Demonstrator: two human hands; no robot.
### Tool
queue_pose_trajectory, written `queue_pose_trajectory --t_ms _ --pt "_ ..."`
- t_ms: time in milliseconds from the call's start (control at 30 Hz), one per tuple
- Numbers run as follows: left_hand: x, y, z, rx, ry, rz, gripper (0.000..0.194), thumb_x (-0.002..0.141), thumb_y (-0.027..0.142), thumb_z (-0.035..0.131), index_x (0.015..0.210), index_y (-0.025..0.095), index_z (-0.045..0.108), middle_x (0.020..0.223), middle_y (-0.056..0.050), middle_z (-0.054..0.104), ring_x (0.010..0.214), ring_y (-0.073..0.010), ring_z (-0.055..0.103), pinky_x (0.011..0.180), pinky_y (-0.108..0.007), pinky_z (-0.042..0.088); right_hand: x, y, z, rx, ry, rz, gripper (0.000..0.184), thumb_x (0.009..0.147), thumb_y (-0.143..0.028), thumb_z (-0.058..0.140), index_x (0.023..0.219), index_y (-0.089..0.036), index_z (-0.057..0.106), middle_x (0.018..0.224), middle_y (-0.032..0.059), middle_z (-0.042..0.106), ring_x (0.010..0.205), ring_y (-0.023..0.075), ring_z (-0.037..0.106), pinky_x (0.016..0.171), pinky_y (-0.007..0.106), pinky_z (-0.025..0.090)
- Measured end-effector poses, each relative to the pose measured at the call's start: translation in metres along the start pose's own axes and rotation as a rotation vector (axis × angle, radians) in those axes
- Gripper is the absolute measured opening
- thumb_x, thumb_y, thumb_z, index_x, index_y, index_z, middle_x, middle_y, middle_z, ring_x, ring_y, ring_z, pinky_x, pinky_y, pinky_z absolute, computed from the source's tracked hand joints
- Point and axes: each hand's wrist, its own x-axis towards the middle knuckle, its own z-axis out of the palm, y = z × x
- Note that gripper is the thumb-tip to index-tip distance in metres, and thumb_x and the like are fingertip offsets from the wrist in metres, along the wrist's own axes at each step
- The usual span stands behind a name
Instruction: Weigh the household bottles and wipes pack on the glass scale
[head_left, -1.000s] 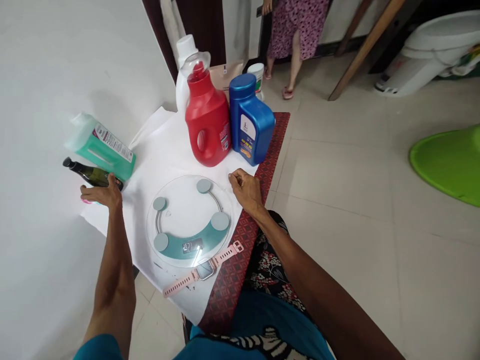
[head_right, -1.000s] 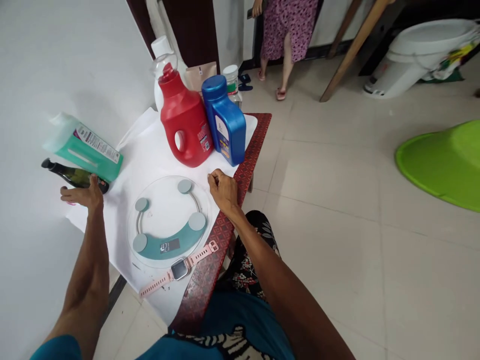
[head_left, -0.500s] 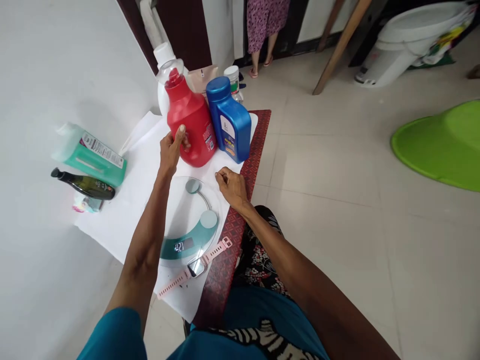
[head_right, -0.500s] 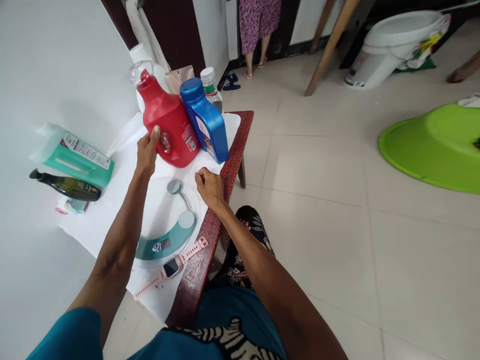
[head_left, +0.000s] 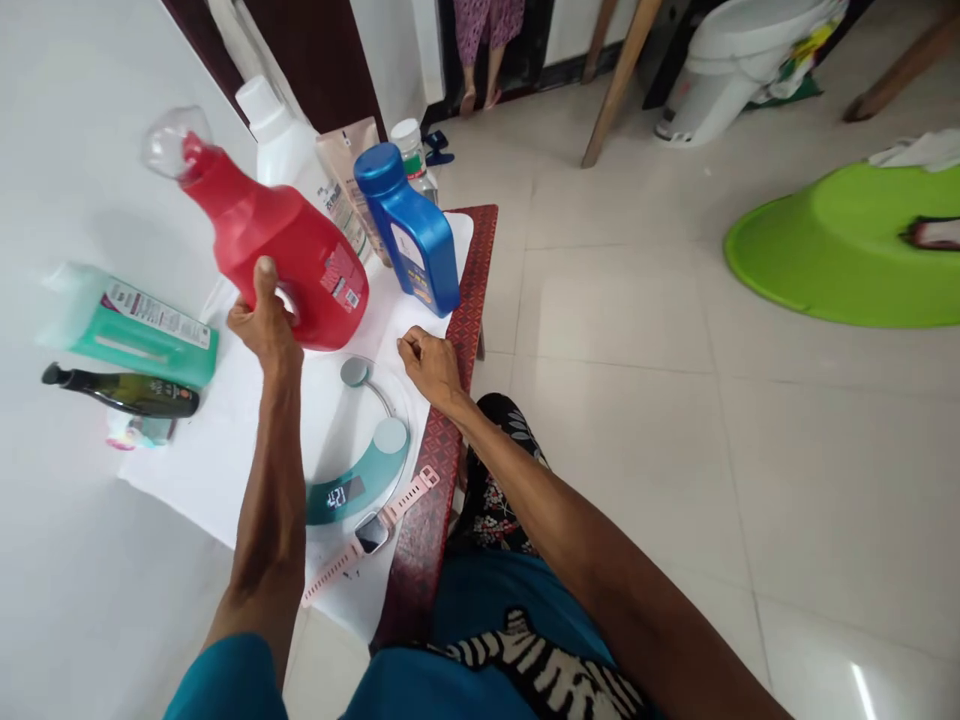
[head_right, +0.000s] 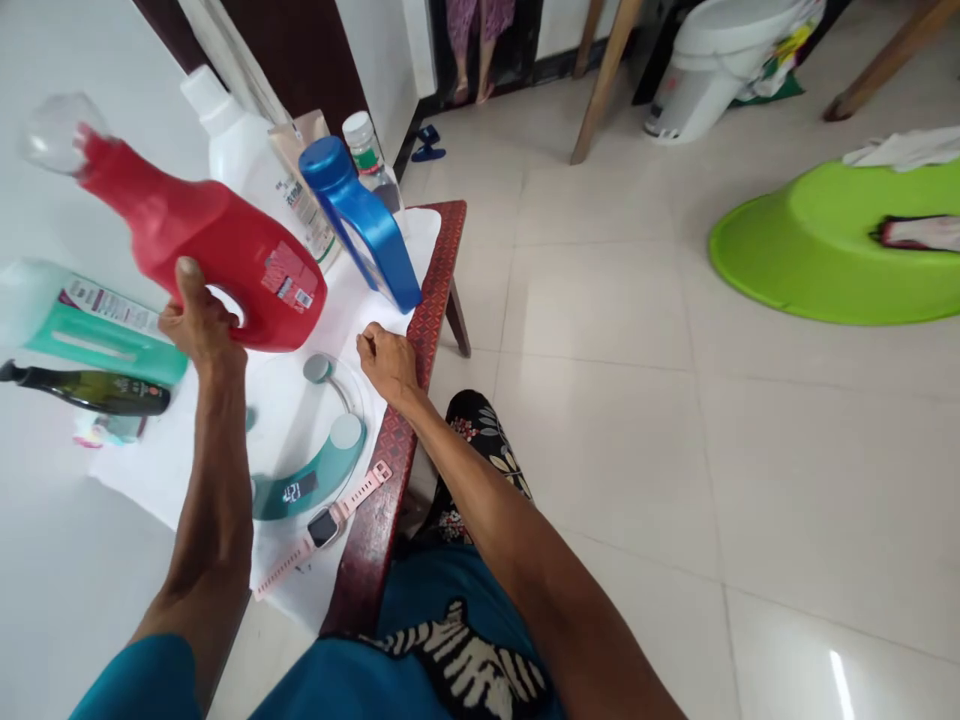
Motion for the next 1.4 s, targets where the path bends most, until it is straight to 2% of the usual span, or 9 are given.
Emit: queue_pose_trajectory --t_ms 167,367,533,767,833,933,1033,1200,1400 --pt "-0.012 0.029 -0.066 0.027 0.052 0.085 0.074 0.067 0.082 0.083 0.065 0.026 0.035 0.057 0.008 0.026 0.05 -0.0052 0.022 0.043 -0.026 0.018 0.0 -0.001 0.0 0.0 0.013 0.004 0.03 0.103 -0.024 0.059 0.076 -0.027 0.044 0.068 -0.0026 0.056 0.064 0.0165 0.05 0.071 0.033 0.033" --pt "-0.067 0.046 -0.131 0.101 0.11 0.031 0.076 0.065 0.084 0.083 0.069 0.025 0.036 0.063 0.006 0.03 0.053 -0.0065 0.023 0.046 -0.027 0.017 0.0 0.002 0.003 -0.003 0.03 -0.022 0.03 0.101 -0.023 0.059 0.076 -0.027 0.045 0.067 -0.0031 0.055 0.064 0.0174 0.049 0.072 0.034 0.033" --pt "-0.097 0.044 -0.151 0.072 0.113 -0.021 0.075 0.064 0.078 0.087 0.063 0.025 0.034 0.056 0.008 0.027 0.05 -0.0073 0.021 0.045 -0.027 0.017 0.0 0.004 0.005 -0.014 0.035 -0.035 0.03 0.101 -0.024 0.059 0.075 -0.027 0.045 0.066 -0.0033 0.055 0.064 0.0178 0.05 0.073 0.035 0.035" --pt "-0.101 0.036 -0.156 0.047 0.062 -0.012 0.084 0.064 0.087 0.085 0.063 0.025 0.029 0.054 0.008 0.024 0.048 -0.0069 0.018 0.045 -0.027 0.021 -0.001 0.009 0.005 -0.002 0.031 -0.05 0.029 0.101 -0.025 0.059 0.076 -0.027 0.046 0.066 -0.0033 0.056 0.064 0.0176 0.051 0.074 0.035 0.039" --pt "-0.099 0.037 -0.162 0.054 0.011 0.003 0.082 0.068 0.091 0.08 0.062 0.025 0.033 0.053 0.007 0.029 0.047 -0.0087 0.025 0.046 -0.028 0.027 -0.002 0.012 0.006 -0.004 0.038 -0.058 0.028 0.102 -0.025 0.06 0.076 -0.027 0.047 0.067 -0.0031 0.056 0.066 0.0179 0.053 0.075 0.035 0.04" --pt "-0.096 0.037 -0.181 0.165 -0.072 0.069 0.075 0.087 0.094 0.061 0.067 0.022 0.05 0.062 -0.001 0.051 0.058 -0.0154 0.052 0.06 -0.03 0.046 -0.002 0.018 0.007 -0.001 0.043 -0.083 0.027 0.103 -0.028 0.06 0.078 -0.027 0.048 0.067 -0.0027 0.056 0.068 0.0184 0.055 0.077 0.035 0.043" --pt "-0.094 0.027 -0.21 0.296 -0.029 0.072 0.076 0.094 0.093 0.05 0.08 0.019 0.061 0.076 -0.005 0.063 0.073 -0.0176 0.063 0.072 -0.031 0.053 -0.003 0.024 0.008 0.008 0.029 -0.097 0.026 0.105 -0.032 0.058 0.08 -0.027 0.05 0.069 -0.0019 0.058 0.069 0.0189 0.058 0.078 0.035 0.047" --pt "-0.109 -0.021 -0.26 0.417 0.149 -0.137 0.076 0.094 0.09 0.052 0.081 0.017 0.064 0.061 0.001 0.05 0.054 -0.0126 0.045 0.057 -0.028 0.037 -0.004 0.027 0.008 0.013 0.012 -0.104 0.028 0.108 -0.037 0.057 0.082 -0.027 0.052 0.071 -0.0006 0.058 0.072 0.0193 0.06 0.074 0.034 0.048" --pt "-0.127 -0.054 -0.279 0.444 0.201 -0.204 0.072 0.089 0.089 0.058 0.077 0.018 0.061 0.058 0.004 0.044 0.051 -0.0103 0.039 0.053 -0.027 0.029 -0.006 0.028 0.005 0.001 -0.014 -0.101 0.03 0.11 -0.044 0.057 0.085 -0.027 0.056 0.071 -0.0006 0.057 0.07 0.0189 0.06 0.073 0.035 0.048"
